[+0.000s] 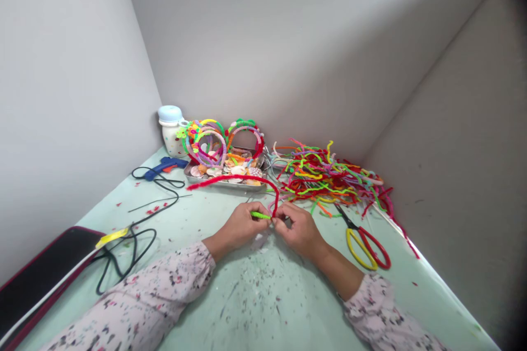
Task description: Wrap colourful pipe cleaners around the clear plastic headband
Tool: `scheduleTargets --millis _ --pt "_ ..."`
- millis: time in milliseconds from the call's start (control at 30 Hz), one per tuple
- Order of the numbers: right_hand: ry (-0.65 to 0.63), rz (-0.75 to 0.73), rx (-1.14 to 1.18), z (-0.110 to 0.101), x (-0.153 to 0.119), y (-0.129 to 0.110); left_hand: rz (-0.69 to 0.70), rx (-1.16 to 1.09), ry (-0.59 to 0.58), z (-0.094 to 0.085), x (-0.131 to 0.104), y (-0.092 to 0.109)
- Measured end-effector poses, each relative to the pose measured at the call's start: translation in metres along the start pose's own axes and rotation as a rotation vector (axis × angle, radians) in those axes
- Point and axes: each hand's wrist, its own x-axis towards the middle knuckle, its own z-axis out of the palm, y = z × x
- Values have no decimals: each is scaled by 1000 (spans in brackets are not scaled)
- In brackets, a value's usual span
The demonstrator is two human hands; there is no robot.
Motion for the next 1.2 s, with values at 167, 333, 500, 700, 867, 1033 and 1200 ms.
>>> scheduleTargets --millis 167,333,500,700,867,1033,1200 --pt "4 -1 6 1 -1 2 -18 -8 -4 1 0 -1" --pt "3 -8 10 1 -1 3 -11 24 5 2 0 0" --pt "-4 3 4 2 -2 4 -10 26 -2 2 -1 -2" --pt "1 8 14 2 -2 3 5 29 5 3 -1 -4" --pt "-6 13 11 2 -2 4 -14 27 -2 3 -1 -3" --pt "-11 4 30 1 -2 5 -9 44 10 3 -1 -3" --pt "-7 14 39 1 -1 5 -6 32 3 2 -1 -3"
